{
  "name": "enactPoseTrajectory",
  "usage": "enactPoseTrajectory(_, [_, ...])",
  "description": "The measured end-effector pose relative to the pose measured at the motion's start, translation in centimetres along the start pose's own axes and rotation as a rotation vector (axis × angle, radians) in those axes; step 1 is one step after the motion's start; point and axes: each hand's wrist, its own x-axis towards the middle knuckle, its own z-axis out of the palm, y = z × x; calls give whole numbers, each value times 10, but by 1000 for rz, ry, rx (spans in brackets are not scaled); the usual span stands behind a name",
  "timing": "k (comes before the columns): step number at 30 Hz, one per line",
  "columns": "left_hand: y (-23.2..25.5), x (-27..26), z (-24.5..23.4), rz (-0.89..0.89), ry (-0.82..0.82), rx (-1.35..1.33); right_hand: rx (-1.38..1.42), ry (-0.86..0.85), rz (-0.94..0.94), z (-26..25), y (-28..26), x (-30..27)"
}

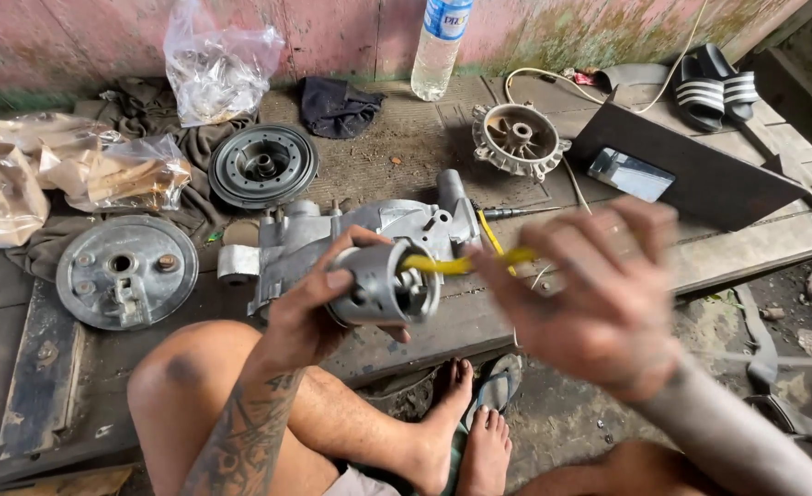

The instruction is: The person sits on the floor and uses a yellow brush to scrub the inside of a cylindrical metal part. They rotate the part to clean different areas while surrounded by other mechanical components and tools.

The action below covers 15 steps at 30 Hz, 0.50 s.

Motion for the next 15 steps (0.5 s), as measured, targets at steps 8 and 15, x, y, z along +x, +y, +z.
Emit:
enactPoseTrajectory(8, [-4,2,8,-4,10,15,-31,-48,-52,-6,-12,8])
enactPoseTrajectory(15, [-5,5,8,76,82,211,26,-26,-34,11,-7,-6])
